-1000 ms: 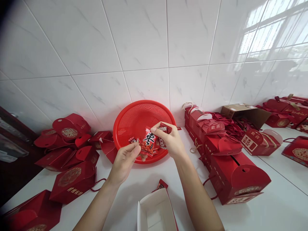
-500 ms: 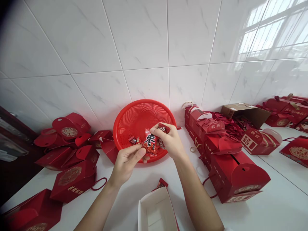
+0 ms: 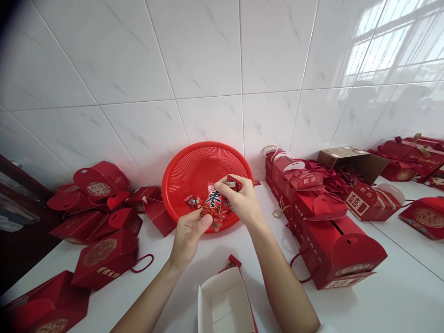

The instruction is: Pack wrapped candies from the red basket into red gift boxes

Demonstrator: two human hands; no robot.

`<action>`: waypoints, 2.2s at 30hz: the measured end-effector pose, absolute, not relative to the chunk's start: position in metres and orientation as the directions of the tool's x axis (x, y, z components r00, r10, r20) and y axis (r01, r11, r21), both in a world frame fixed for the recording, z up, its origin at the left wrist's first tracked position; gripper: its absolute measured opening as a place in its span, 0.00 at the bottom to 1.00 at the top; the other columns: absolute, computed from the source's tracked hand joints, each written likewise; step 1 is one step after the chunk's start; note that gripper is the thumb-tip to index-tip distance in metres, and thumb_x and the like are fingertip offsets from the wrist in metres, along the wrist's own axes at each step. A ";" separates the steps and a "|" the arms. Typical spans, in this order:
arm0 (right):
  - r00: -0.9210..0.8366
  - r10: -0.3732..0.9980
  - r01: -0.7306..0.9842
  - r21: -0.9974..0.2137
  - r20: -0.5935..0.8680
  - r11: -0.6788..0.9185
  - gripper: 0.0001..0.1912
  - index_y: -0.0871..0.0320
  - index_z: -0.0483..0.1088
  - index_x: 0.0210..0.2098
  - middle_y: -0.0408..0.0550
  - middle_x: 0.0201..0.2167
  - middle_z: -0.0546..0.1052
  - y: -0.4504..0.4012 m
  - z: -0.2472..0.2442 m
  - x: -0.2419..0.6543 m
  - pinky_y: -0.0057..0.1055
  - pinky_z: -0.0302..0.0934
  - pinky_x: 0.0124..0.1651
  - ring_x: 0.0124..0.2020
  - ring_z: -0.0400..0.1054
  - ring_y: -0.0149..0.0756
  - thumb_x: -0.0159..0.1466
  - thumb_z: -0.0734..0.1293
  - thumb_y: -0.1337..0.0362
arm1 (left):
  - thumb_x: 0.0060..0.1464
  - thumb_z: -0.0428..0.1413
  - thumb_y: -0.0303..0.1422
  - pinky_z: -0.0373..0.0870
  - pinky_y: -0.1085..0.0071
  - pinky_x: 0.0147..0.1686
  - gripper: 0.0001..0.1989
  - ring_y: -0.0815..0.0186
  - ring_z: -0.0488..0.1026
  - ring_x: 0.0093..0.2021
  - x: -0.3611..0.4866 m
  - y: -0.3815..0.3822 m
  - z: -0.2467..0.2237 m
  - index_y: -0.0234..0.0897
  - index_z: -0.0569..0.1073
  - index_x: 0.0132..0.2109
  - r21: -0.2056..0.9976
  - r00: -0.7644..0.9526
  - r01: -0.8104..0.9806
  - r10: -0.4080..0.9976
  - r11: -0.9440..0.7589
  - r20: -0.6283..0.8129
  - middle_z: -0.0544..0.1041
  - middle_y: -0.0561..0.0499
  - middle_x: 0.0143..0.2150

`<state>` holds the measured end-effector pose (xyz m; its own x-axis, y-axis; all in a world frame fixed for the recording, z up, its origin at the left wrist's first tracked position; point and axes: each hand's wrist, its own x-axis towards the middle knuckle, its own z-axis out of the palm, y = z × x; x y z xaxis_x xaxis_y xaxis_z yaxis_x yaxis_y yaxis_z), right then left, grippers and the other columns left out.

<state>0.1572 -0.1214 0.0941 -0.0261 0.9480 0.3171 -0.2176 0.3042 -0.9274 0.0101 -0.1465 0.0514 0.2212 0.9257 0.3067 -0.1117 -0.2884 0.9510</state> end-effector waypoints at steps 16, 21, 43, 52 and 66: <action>-0.101 0.961 -0.220 -0.948 0.256 0.230 0.14 0.58 0.71 0.25 0.41 0.19 0.69 -0.120 0.095 0.159 0.26 0.51 0.22 0.19 0.59 0.28 0.56 0.73 0.55 | 0.58 0.61 0.46 0.77 0.68 0.34 0.18 0.63 0.76 0.31 0.012 -0.149 0.046 0.34 0.80 0.33 0.939 0.286 -0.113 0.894 -0.326 0.345 0.81 0.47 0.30; 0.136 0.907 0.005 -0.915 0.399 0.402 0.13 0.57 0.71 0.25 0.41 0.21 0.69 -0.112 0.091 0.165 0.28 0.51 0.25 0.22 0.57 0.29 0.58 0.71 0.54 | 0.56 0.62 0.41 0.75 0.63 0.50 0.12 0.56 0.79 0.45 -0.017 -0.132 0.060 0.37 0.83 0.41 0.879 0.444 0.245 0.853 -0.410 0.274 0.84 0.45 0.42; 0.304 0.878 0.216 -0.924 0.370 0.315 0.22 0.56 0.68 0.26 0.41 0.17 0.68 -0.070 0.055 0.184 0.30 0.54 0.28 0.20 0.59 0.31 0.57 0.70 0.43 | 0.56 0.52 0.35 0.68 0.71 0.37 0.13 0.58 0.78 0.37 -0.070 -0.083 0.038 0.37 0.82 0.37 0.570 0.499 0.725 0.865 -0.386 -0.049 0.83 0.48 0.36; 0.275 0.866 0.050 -0.906 0.417 0.421 0.22 0.57 0.68 0.24 0.42 0.16 0.68 -0.096 0.083 0.183 0.29 0.52 0.23 0.18 0.57 0.28 0.58 0.73 0.46 | 0.54 0.50 0.18 0.62 0.60 0.63 0.26 0.54 0.69 0.62 -0.044 -0.053 0.006 0.36 0.76 0.57 0.205 0.330 0.913 0.934 -0.352 0.136 0.77 0.44 0.59; 0.164 0.916 0.047 -0.930 0.367 0.364 0.18 0.56 0.64 0.23 0.38 0.16 0.66 -0.098 0.085 0.180 0.28 0.55 0.25 0.19 0.60 0.28 0.56 0.73 0.53 | 0.56 0.59 0.31 0.69 0.56 0.53 0.19 0.51 0.74 0.52 -0.038 -0.044 0.008 0.36 0.75 0.56 0.378 0.181 0.875 0.928 -0.303 0.324 0.79 0.41 0.50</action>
